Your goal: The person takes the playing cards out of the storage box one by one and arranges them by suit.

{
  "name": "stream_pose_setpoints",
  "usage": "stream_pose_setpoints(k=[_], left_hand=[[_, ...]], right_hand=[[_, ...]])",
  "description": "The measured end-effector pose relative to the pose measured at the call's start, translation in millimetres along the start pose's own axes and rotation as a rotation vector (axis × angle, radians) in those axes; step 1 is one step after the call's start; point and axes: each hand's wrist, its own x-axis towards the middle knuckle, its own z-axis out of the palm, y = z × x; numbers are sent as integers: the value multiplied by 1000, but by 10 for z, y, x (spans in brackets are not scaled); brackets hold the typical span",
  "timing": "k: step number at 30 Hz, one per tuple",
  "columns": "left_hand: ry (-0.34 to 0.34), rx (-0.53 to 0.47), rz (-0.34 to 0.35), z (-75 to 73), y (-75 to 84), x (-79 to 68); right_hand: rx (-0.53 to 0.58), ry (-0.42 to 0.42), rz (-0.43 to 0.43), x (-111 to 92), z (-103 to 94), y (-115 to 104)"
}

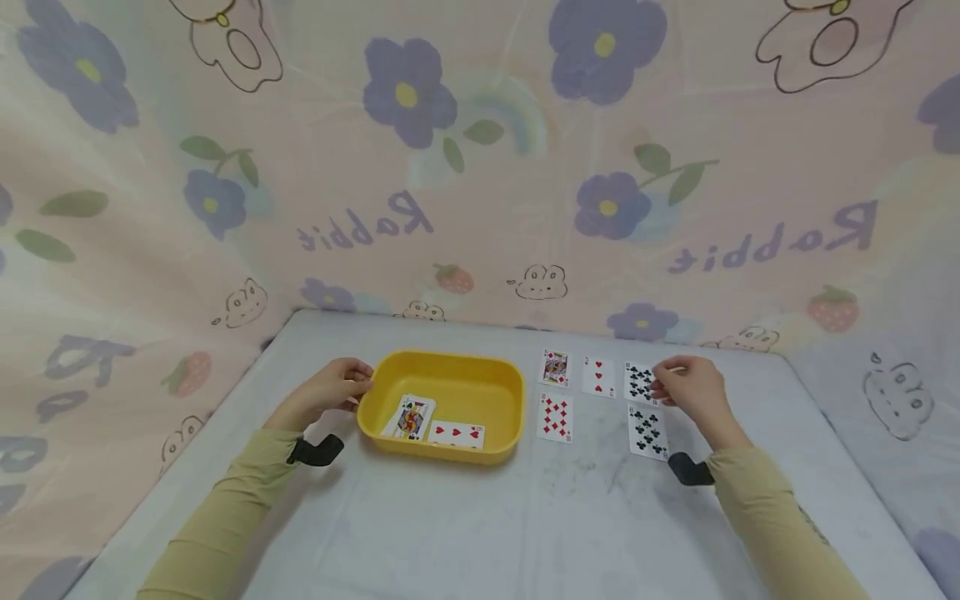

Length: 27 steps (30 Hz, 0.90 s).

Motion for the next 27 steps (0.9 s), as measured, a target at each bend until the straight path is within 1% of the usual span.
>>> stream_pose_setpoints(k=[1,3,5,9,12,14,16,20,22,24,27], left_hand=[[4,6,-3,-4,-4,-3],[10,9,-9,-6,-12,-3],[17,10,-11,1,-15,-7],[15,15,-12,15,8,-18],[28,12,-29,12,25,-34],[31,10,-39,27,41,-33],[31,5,-51,37,50,-35],[23,-5,-43,42,67,-29],[21,-6,-36,37,73,-26],[20,-1,-34,27,76,-28],[26,-1,-44,11,74,-41]], right_hand=[[21,-15,-42,48,65,-131],[62,-75,-117,133,216,-420],[112,-130,-163,229,409,-684],[142,-237,-211,392,860,-1156],[142,-382,-238,479,1224,-1422],[143,-479,-238,513,1443,-1540],[154,-553,-225,550,1649,-1612],[193,-623,-163,623,1992,-1680],[203,-658,-127,640,2112,-1709],[188,-699,-103,636,2206,-1749],[141,-763,-105,616,2314,-1795]])
